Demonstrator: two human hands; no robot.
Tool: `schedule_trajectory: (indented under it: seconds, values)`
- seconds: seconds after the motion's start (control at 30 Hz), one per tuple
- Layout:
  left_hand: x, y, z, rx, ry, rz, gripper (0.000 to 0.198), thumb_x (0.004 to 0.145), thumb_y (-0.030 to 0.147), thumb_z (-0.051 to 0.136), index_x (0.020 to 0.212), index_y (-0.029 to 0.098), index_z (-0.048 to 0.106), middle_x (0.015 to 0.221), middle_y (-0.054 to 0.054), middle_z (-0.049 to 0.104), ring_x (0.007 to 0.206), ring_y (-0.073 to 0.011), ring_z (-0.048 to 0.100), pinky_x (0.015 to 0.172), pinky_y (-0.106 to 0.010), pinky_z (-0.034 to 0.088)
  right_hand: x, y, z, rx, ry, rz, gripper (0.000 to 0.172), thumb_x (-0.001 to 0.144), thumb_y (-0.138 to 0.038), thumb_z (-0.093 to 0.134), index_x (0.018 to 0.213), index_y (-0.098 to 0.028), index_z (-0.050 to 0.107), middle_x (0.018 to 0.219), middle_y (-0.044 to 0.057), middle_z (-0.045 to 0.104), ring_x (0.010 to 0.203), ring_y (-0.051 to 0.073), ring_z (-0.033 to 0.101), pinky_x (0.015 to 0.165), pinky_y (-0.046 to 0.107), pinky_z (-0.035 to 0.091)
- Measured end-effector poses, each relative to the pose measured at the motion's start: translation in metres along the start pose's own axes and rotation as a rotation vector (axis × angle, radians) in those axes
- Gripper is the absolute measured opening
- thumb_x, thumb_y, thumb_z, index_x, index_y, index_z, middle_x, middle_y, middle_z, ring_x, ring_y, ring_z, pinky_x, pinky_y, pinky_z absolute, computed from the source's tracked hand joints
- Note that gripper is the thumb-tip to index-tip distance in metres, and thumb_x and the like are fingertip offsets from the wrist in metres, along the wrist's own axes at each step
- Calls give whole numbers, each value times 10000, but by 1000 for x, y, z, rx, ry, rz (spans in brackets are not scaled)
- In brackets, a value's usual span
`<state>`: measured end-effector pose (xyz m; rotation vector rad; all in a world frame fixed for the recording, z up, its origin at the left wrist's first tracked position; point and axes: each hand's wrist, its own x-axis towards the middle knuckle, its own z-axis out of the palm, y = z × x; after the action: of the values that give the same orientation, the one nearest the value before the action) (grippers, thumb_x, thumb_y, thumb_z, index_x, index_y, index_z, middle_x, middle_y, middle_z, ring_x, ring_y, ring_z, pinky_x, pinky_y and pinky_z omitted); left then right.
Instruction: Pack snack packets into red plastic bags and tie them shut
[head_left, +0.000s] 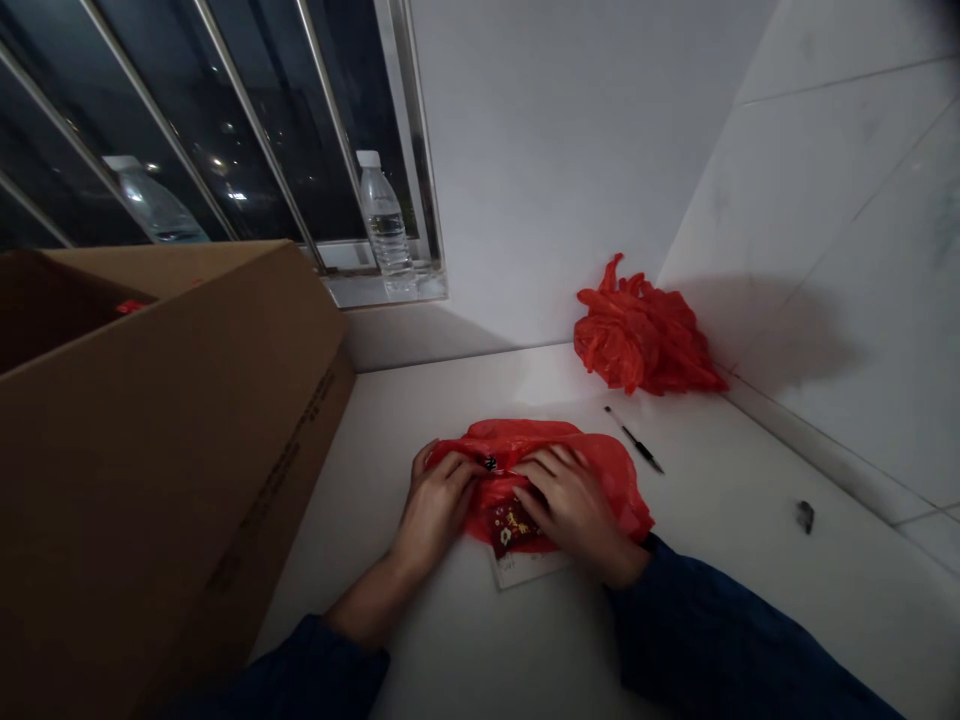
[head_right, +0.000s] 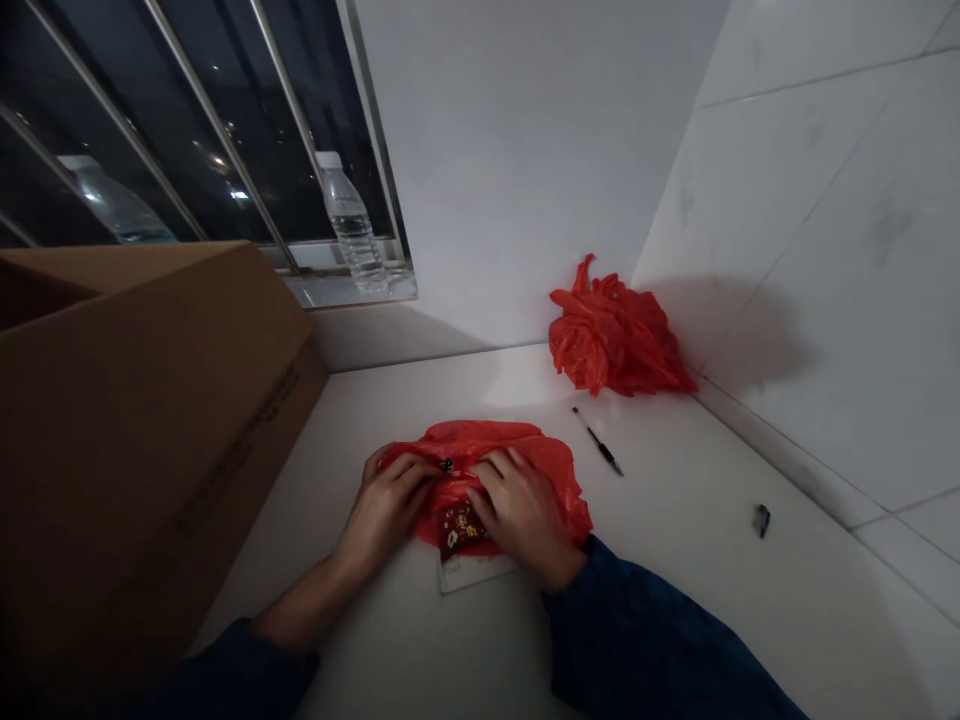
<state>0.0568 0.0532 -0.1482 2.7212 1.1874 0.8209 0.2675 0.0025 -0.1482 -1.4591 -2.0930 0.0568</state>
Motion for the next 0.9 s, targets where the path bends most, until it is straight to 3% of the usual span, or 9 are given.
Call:
schedule_trajectory:
  seconds: [0.23,0.33,0.43,0.57,0.73,0.8,0.9]
  values:
    - [-2,12,-7,-123,175,82,129,940,174,565,1017,250,634,954,34,720,868,-137,681,1169,-485,196,1,-10,5,44,68,-26,212,952,-280,540,1138,-234,631,1097,79,673,992,274,587,850,437,440]
    - [-5,20,-11,-197,193,145,145,933,193,586,1068,244,603,962,23,715,869,-143,667,1140,-455,247,-1,-7,5,183,134,-52,204,988,-242,475,1066,-250,663,1055,63,676,956,232,619,828,376,478]
    - [-5,19,-13,-225,212,80,205,953,199,532,1151,231,575,1039,-26,682,989,-179,617,1037,-407,352,-2,-3,2,349,177,-50,198,995,-243,472,994,-259,669,966,36,687,896,192,648,799,329,507]
    - [-3,11,-10,-174,86,-21,303,964,156,415,1204,237,581,1173,-61,632,1145,-217,539,1010,-419,344,-1,-1,-3,422,156,-29,170,975,-217,485,958,-251,650,933,35,672,877,191,644,780,329,518]
    - [-2,8,-6,-64,-98,-35,339,914,140,434,1161,245,642,1052,-40,681,999,-232,591,983,-459,325,-2,-6,-3,236,10,-148,93,915,-231,578,971,-230,653,991,49,657,900,211,611,784,356,498]
    - [-1,10,-6,-48,-111,-45,324,927,158,436,1150,246,655,1017,-36,684,975,-227,601,974,-457,322,-3,-8,-2,188,-30,-176,78,896,-284,630,935,-222,657,974,44,660,878,209,612,769,356,490]
    - [-1,9,-5,-70,-85,-55,306,954,191,429,1148,246,658,1037,-43,684,993,-218,605,966,-440,325,-4,-9,-1,128,-45,-214,206,853,-409,690,910,-214,658,932,43,664,835,216,613,758,372,483]
